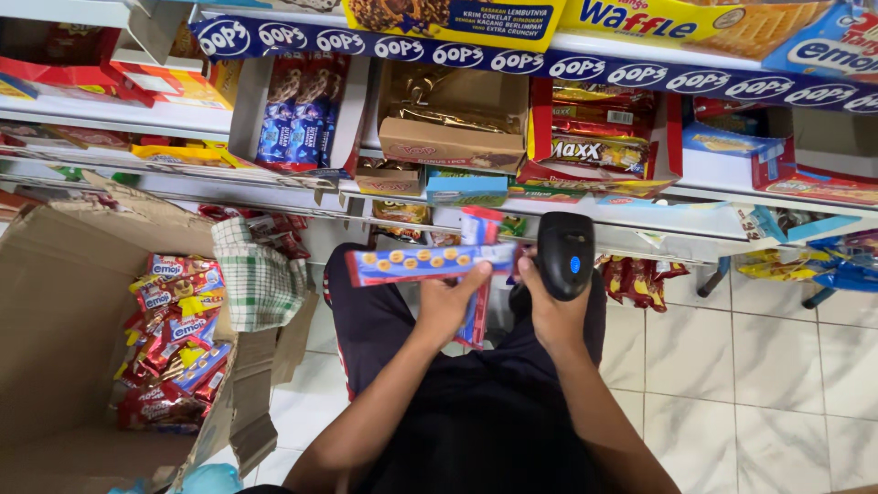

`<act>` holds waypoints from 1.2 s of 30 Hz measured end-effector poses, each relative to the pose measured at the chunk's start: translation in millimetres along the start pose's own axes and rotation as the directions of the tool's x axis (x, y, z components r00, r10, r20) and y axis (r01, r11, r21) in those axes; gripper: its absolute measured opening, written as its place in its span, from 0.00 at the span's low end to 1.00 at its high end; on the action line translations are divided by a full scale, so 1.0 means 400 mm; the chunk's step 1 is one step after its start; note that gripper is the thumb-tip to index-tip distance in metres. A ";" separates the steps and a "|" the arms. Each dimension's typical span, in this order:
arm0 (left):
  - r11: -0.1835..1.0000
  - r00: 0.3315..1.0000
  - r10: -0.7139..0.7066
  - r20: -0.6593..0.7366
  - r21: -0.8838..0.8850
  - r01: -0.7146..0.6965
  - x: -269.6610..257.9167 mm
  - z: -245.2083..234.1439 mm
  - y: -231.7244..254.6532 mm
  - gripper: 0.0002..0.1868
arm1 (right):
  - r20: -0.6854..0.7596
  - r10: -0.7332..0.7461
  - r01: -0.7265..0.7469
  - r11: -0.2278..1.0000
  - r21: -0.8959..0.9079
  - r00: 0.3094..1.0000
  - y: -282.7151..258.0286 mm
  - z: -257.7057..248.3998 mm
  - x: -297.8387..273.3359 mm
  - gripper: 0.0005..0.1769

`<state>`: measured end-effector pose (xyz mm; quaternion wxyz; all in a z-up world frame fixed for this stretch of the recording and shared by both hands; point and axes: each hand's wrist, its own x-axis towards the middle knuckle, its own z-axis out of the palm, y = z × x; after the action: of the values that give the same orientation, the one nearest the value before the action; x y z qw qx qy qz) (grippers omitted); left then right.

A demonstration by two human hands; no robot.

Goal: The person sits on the floor of a store aisle and restocks shelves with packaged snacks. They pick up items from a cardboard box, scan them with a handheld barcode scanner, and place them onto the shelves.

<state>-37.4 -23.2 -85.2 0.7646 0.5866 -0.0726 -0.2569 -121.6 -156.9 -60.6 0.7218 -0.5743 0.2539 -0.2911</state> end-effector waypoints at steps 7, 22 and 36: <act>0.993 0.982 0.120 -0.144 0.002 -0.121 0.037 -0.039 0.024 0.12 | 0.352 0.196 -0.188 0.980 -0.057 0.915 -0.056 0.003 -0.030 0.14; 0.978 0.983 0.170 -0.075 0.137 -0.159 0.042 -0.042 0.028 0.11 | 0.363 0.104 -0.042 0.984 -0.173 0.926 -0.078 0.001 -0.058 0.12; 0.987 0.925 -0.032 0.378 0.157 -0.030 0.052 0.107 0.163 0.12 | -0.093 -0.247 0.247 0.969 -0.017 0.964 0.015 -0.135 0.049 0.22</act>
<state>-17.2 -58.1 -15.4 0.6863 0.5854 -0.2394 -0.3591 -145.0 -206.6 -78.4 0.6655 -0.5890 0.2149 -0.4049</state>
